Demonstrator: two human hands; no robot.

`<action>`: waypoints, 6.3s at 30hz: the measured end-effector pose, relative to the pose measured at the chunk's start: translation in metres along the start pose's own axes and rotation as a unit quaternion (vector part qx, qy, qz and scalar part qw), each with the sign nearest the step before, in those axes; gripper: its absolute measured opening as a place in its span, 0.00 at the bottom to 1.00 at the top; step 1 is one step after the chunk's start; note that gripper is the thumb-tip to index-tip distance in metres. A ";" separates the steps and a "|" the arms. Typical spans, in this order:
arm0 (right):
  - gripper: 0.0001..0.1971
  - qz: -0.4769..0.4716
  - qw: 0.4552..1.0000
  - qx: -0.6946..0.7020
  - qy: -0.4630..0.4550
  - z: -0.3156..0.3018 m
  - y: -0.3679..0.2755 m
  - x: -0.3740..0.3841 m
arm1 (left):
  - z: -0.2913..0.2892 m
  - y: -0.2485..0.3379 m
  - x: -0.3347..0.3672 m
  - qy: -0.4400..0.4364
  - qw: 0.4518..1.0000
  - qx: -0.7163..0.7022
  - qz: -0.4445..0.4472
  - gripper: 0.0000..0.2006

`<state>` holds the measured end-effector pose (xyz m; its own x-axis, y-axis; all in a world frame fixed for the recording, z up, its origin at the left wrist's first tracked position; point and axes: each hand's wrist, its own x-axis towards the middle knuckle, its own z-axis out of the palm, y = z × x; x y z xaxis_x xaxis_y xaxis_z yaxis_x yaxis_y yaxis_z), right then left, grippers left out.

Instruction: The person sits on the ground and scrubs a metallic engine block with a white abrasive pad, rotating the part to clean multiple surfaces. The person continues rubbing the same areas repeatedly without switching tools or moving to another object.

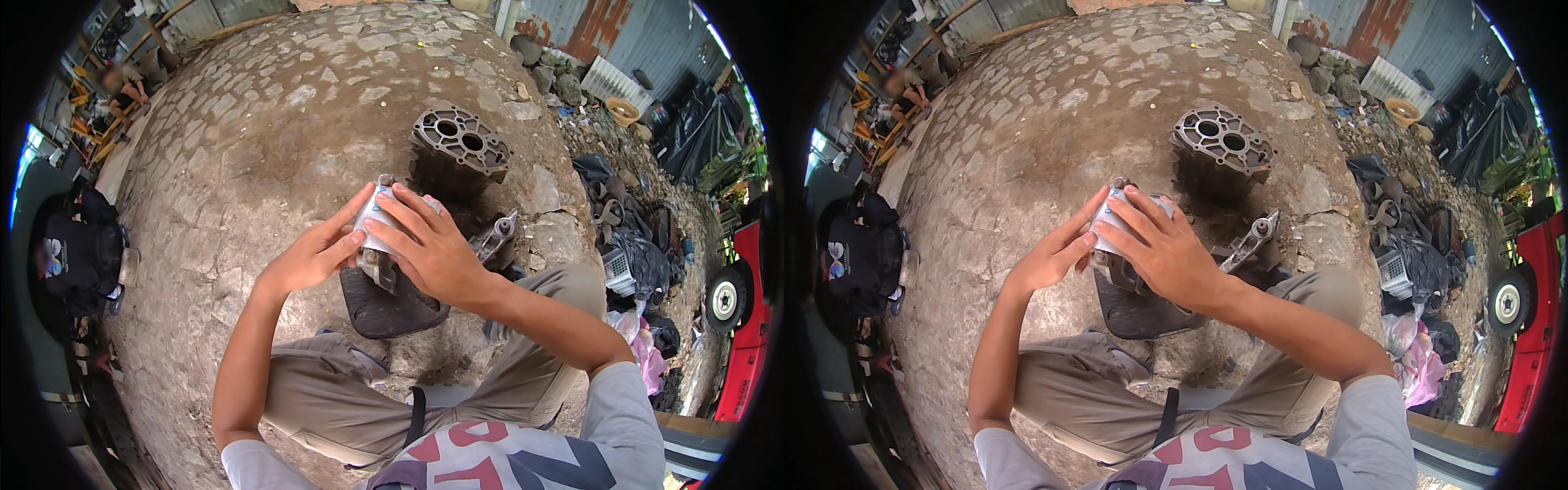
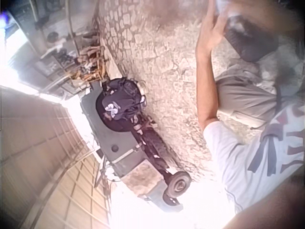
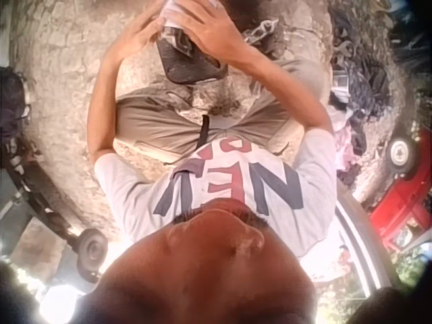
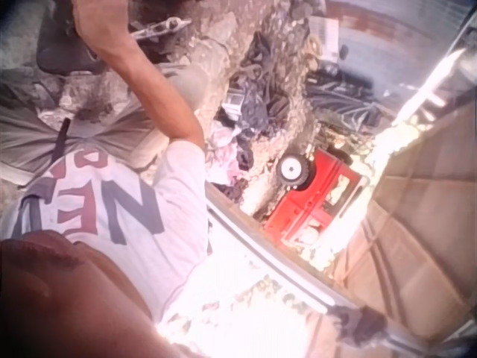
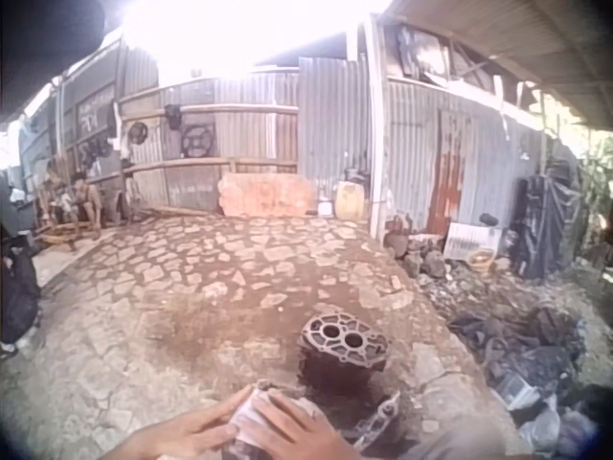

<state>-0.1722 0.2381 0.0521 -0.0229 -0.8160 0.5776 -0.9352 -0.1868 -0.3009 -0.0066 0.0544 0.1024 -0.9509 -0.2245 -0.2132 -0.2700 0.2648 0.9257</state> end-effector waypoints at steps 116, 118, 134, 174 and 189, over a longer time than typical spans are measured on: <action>0.26 -0.028 0.995 -0.085 -0.047 -0.030 -0.008 0.013 | 0.000 -0.016 0.010 0.066 0.968 0.121 0.209 0.27; 0.26 -0.027 0.995 -0.084 -0.043 -0.031 -0.012 0.012 | -0.001 -0.013 0.011 0.066 0.968 0.115 0.212 0.27; 0.22 -0.035 0.995 -0.091 -0.029 -0.034 -0.006 0.016 | 0.010 0.037 -0.023 0.210 0.875 0.181 0.397 0.14; 0.23 -0.024 0.996 -0.075 -0.046 -0.037 -0.005 0.013 | 0.053 0.077 -0.043 0.018 0.837 -0.170 0.519 0.10; 0.24 -0.041 0.995 -0.082 -0.045 -0.034 -0.007 0.018 | 0.011 0.010 -0.004 0.187 0.922 0.082 0.329 0.16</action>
<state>-0.1781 0.2433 0.0898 0.0807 -0.8486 0.5229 -0.9779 -0.1690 -0.1233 -0.0073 0.0680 0.1086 -0.8066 -0.2651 0.5283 0.2975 0.5901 0.7505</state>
